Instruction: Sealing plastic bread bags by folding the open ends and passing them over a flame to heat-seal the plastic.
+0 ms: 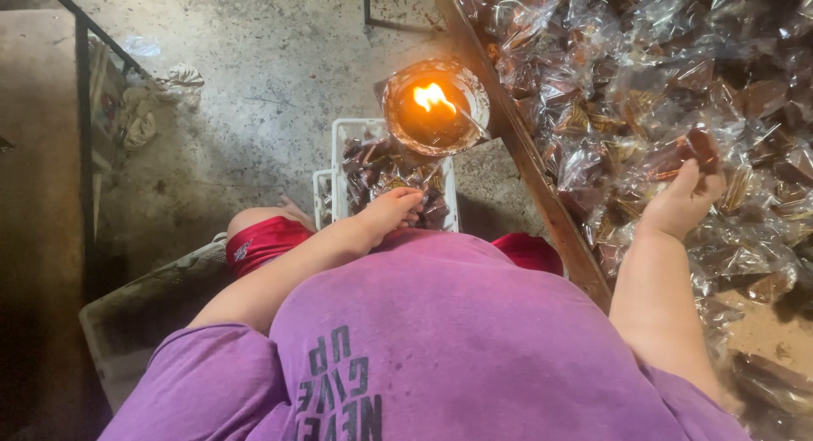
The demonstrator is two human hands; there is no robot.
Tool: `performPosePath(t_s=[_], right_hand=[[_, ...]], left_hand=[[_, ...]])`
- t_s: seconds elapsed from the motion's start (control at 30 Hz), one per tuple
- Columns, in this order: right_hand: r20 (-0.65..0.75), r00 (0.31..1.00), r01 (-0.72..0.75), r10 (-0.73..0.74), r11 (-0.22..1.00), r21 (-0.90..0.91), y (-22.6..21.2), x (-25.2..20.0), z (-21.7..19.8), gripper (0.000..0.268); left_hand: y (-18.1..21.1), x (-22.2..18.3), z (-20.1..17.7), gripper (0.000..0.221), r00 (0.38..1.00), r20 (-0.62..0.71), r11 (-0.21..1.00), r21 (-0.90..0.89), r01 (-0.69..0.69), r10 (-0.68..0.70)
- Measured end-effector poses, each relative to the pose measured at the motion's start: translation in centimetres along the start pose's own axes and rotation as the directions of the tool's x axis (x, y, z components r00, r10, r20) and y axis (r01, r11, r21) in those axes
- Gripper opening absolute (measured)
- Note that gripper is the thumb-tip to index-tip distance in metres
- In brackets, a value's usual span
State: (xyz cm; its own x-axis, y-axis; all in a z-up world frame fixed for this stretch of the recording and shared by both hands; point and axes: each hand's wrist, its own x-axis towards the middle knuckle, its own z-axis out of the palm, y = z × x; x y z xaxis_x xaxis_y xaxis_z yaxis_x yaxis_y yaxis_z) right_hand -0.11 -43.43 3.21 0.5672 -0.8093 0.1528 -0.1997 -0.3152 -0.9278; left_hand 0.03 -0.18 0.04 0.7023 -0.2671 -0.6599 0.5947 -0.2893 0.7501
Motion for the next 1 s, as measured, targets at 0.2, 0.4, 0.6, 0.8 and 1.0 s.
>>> performPosePath(t_s=[0.2, 0.4, 0.6, 0.8, 1.0], right_hand=[[-0.223, 0.884, 0.442, -0.411, 0.890, 0.113, 0.2, -0.9, 2.0, 0.039], [0.220, 0.787, 0.529, -0.576, 0.814, 0.239, -5.1, -8.5, 5.5, 0.023], [0.552, -0.038, 0.867, -0.833, 0.247, 0.432, -1.1, -14.7, 10.9, 0.056], [0.450, 0.604, 0.588, -0.658, 0.749, 0.306, -3.1, -13.5, 11.0, 0.042], [0.933, 0.295, -0.076, -0.205, 0.969, 0.236, -2.7, -15.7, 11.8, 0.104]], left_hand=[[-0.8, 1.6, 0.3, 0.042, 0.994, -0.007, 0.971, -0.215, -0.104, 0.105], [-1.1, 2.0, 0.9, 0.036, 0.965, 0.023, 0.867, -0.444, -0.226, 0.263], [-0.9, 1.2, 2.4, 0.051, 0.875, 0.212, 0.702, -0.688, -0.183, 0.436], [-3.6, 4.4, 0.8, 0.059, 0.921, -0.090, 0.703, -0.618, -0.351, 0.380], [-3.1, 3.4, 0.6, 0.029, 0.884, -0.023, 0.783, -0.455, -0.424, 0.466]])
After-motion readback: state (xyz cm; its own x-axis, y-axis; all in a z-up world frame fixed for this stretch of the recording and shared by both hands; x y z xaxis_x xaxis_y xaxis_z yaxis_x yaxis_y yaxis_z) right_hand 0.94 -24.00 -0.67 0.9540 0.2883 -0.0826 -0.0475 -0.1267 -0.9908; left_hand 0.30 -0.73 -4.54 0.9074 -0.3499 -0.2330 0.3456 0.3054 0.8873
